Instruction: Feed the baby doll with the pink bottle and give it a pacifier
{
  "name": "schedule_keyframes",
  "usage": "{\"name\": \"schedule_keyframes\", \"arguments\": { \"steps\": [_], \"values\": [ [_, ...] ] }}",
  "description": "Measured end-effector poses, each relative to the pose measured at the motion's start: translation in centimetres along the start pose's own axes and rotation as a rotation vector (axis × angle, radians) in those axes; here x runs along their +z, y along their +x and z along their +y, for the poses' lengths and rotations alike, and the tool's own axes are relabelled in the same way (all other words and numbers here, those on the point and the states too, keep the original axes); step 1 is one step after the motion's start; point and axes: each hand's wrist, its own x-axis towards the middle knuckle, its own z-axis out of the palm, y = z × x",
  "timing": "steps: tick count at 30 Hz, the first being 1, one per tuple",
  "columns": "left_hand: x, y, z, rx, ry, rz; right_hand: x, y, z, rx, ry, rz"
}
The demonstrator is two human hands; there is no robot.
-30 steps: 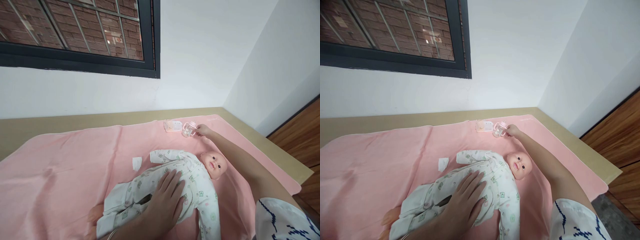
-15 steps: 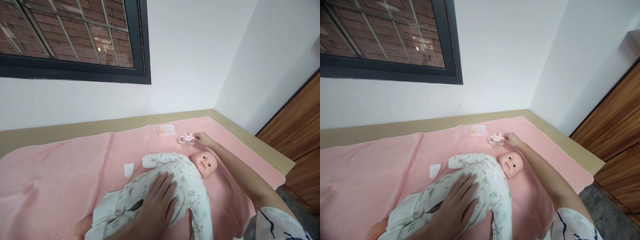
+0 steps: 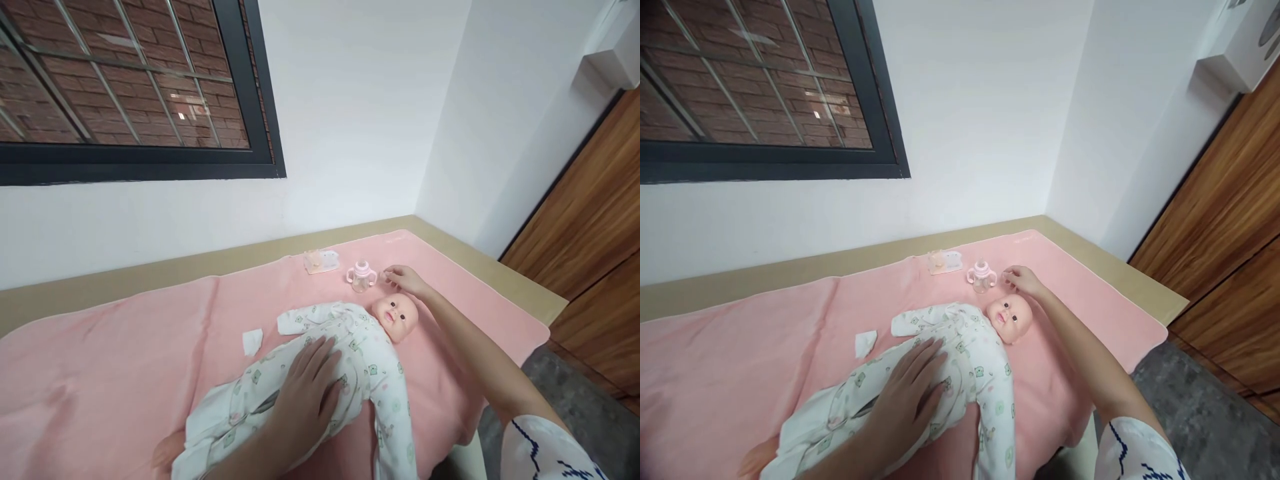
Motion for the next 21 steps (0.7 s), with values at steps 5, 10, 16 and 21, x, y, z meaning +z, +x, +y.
{"name": "schedule_keyframes", "arguments": {
  "steps": [5, 10, 16, 21],
  "values": [
    [0.1, 0.2, -0.7, -0.124, 0.022, -0.06, 1.1, -4.7, 3.2, 0.39, 0.805, -0.024],
    [0.1, 0.3, -0.9, -0.17, 0.025, -0.146, 2.8, -7.5, 4.5, 0.439, 0.964, -0.086],
    [0.4, 0.1, -0.5, -0.166, 0.019, -0.179, 4.6, -9.0, 3.4, 0.372, 1.217, -0.153],
    [0.7, -0.3, -0.3, -0.167, -0.002, -0.263, 5.8, -8.4, 1.3, 0.301, 1.321, -0.115]
  ]
}}
